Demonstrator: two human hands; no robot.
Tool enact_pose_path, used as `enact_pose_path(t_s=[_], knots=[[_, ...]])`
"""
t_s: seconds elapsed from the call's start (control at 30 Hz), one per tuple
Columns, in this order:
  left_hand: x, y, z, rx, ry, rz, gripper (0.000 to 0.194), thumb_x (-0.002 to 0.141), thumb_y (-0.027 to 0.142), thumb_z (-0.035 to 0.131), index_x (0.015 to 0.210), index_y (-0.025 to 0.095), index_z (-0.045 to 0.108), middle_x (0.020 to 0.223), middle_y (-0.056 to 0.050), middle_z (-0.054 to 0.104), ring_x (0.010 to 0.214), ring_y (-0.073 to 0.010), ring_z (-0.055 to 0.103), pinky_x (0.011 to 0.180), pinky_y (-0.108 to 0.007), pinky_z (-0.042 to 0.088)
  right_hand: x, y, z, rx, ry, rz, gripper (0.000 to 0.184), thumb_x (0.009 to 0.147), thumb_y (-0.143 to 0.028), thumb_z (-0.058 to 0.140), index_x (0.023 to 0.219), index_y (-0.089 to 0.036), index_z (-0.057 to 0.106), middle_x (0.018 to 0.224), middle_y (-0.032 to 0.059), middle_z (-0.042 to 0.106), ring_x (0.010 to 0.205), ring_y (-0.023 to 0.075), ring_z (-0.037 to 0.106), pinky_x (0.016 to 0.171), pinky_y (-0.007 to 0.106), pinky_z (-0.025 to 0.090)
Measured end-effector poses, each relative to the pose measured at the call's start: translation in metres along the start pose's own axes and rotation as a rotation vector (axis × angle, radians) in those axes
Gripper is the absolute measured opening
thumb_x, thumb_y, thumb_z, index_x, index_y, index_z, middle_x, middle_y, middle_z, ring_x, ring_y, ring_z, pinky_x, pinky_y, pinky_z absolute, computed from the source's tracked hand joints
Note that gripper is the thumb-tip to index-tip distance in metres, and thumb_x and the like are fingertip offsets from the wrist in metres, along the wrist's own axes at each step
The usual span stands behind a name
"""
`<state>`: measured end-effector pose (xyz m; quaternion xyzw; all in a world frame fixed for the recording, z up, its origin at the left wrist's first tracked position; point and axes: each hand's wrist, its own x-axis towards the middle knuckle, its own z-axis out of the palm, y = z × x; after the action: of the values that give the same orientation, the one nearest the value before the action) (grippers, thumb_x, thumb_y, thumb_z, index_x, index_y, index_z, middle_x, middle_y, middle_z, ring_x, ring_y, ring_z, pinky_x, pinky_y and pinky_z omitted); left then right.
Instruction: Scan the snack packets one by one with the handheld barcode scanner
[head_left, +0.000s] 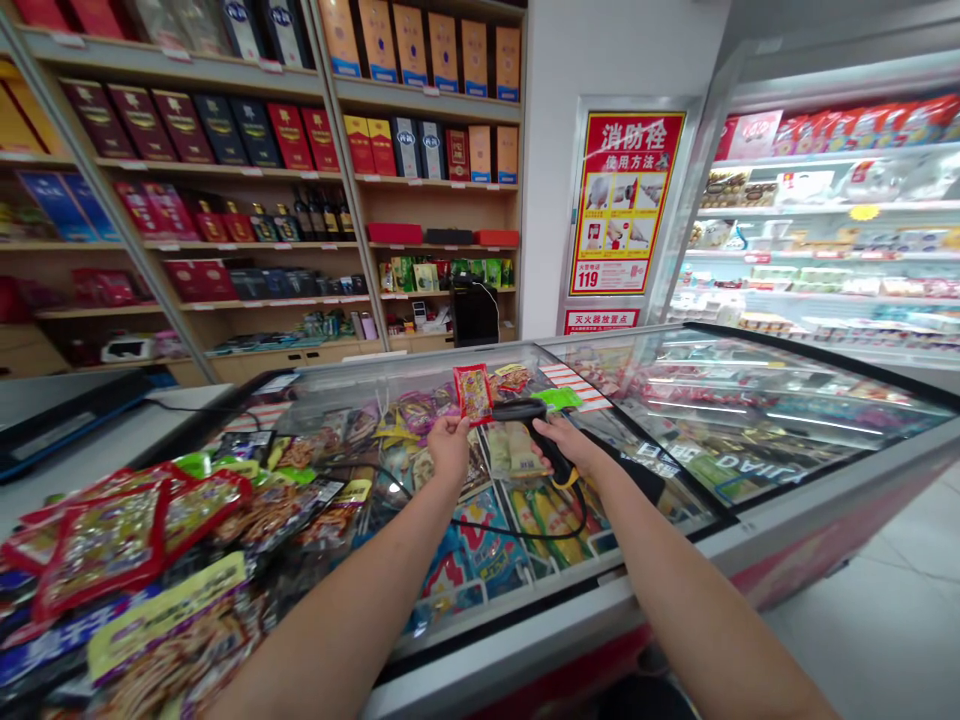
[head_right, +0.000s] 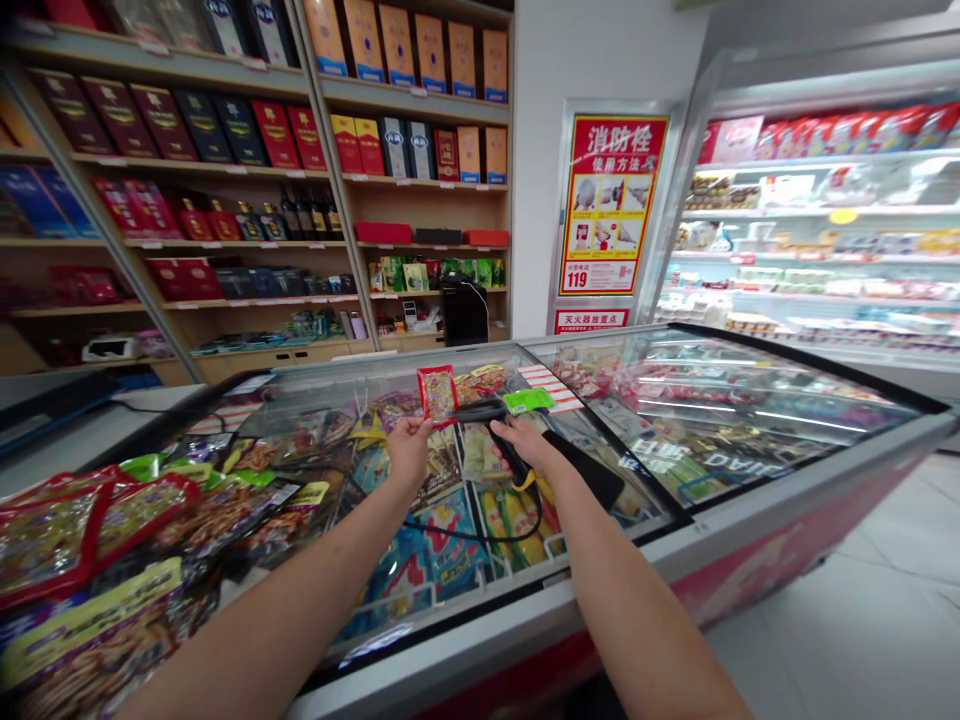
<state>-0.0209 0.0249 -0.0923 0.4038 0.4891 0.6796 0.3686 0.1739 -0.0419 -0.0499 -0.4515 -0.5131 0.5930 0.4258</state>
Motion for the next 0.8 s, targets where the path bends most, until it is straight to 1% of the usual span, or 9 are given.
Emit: enact_pose_path(t_s=[0.13, 0.2, 0.3, 0.37, 0.4, 0.47, 0.57, 0.7, 0.8], knots=[[-0.004, 0.003, 0.002, -0.029, 0.031, 0.000, 0.024, 0.062, 0.029, 0.069, 0.058, 0.019, 0.047, 0.049, 0.008, 0.047, 0.047, -0.0085, 0.047, 0.054, -0.023, 0.039, 0.001, 0.003, 0.000, 0.008, -0.005, 0.006, 0.041, 0.073, -0.057, 0.065, 0.083, -0.020, 0.049, 0.054, -0.0044, 0.055, 0.038, 0.0103, 0.048, 0.035, 0.023, 0.038], [-0.005, 0.011, 0.003, -0.046, 0.051, 0.000, 0.025, 0.062, 0.027, 0.069, 0.057, 0.018, 0.046, 0.048, 0.008, 0.047, 0.047, -0.0081, 0.046, 0.053, -0.023, 0.038, 0.002, 0.006, 0.002, 0.032, -0.011, 0.004, 0.040, 0.074, -0.056, 0.065, 0.081, -0.020, 0.050, 0.054, -0.0036, 0.055, 0.038, 0.0102, 0.047, 0.035, 0.023, 0.039], [0.001, 0.034, -0.006, -0.054, 0.053, 0.016, 0.023, 0.062, 0.023, 0.068, 0.056, 0.018, 0.046, 0.047, 0.007, 0.047, 0.045, -0.0077, 0.045, 0.052, -0.022, 0.038, 0.003, 0.005, 0.011, 0.088, -0.038, -0.007, 0.039, 0.075, -0.056, 0.064, 0.080, -0.020, 0.050, 0.055, -0.0025, 0.055, 0.039, 0.0100, 0.047, 0.036, 0.023, 0.040], [0.009, 0.058, -0.024, -0.056, 0.054, 0.041, 0.021, 0.062, 0.022, 0.068, 0.057, 0.018, 0.048, 0.047, 0.007, 0.048, 0.044, -0.0075, 0.044, 0.050, -0.022, 0.037, 0.003, 0.000, 0.022, 0.116, -0.046, -0.030, 0.038, 0.075, -0.054, 0.065, 0.081, -0.020, 0.050, 0.054, -0.0031, 0.054, 0.038, 0.0101, 0.046, 0.035, 0.023, 0.040], [0.013, 0.070, -0.037, -0.057, 0.060, 0.065, 0.020, 0.061, 0.022, 0.068, 0.058, 0.018, 0.049, 0.047, 0.006, 0.049, 0.044, -0.0076, 0.044, 0.050, -0.022, 0.037, 0.003, -0.004, 0.029, 0.123, -0.055, -0.035, 0.037, 0.075, -0.054, 0.065, 0.081, -0.020, 0.050, 0.054, -0.0033, 0.054, 0.038, 0.0101, 0.046, 0.035, 0.023, 0.040], [0.021, 0.094, -0.070, -0.048, 0.092, 0.123, 0.019, 0.060, 0.024, 0.068, 0.060, 0.017, 0.051, 0.049, 0.006, 0.051, 0.046, -0.0083, 0.047, 0.051, -0.022, 0.038, 0.004, -0.012, 0.046, 0.110, -0.094, -0.027, 0.037, 0.076, -0.053, 0.065, 0.078, -0.019, 0.050, 0.054, -0.0028, 0.054, 0.038, 0.0099, 0.046, 0.035, 0.022, 0.040], [0.028, 0.120, -0.131, 0.010, 0.191, 0.180, 0.021, 0.058, 0.029, 0.069, 0.062, 0.017, 0.053, 0.052, 0.004, 0.054, 0.050, -0.0101, 0.051, 0.052, -0.023, 0.042, 0.009, -0.022, 0.078, 0.074, -0.183, -0.008, 0.039, 0.078, -0.054, 0.062, 0.071, -0.018, 0.049, 0.052, -0.0016, 0.054, 0.037, 0.0092, 0.046, 0.035, 0.022, 0.040], [0.025, 0.132, -0.209, 0.103, 0.360, 0.260, 0.020, 0.057, 0.031, 0.067, 0.060, 0.018, 0.052, 0.055, 0.002, 0.058, 0.054, -0.0126, 0.055, 0.056, -0.025, 0.045, 0.020, -0.030, 0.138, 0.093, -0.319, 0.000, 0.038, 0.081, -0.053, 0.058, 0.069, -0.019, 0.048, 0.049, -0.0024, 0.051, 0.036, 0.0095, 0.045, 0.035, 0.022, 0.040], [0.016, 0.137, -0.255, 0.246, 0.459, 0.272, 0.018, 0.057, 0.031, 0.066, 0.060, 0.019, 0.053, 0.056, 0.001, 0.060, 0.054, -0.0147, 0.056, 0.055, -0.026, 0.045, 0.027, -0.031, 0.189, 0.097, -0.411, 0.003, 0.035, 0.080, -0.052, 0.060, 0.075, -0.019, 0.049, 0.050, -0.0030, 0.053, 0.036, 0.0099, 0.046, 0.034, 0.022, 0.041]])
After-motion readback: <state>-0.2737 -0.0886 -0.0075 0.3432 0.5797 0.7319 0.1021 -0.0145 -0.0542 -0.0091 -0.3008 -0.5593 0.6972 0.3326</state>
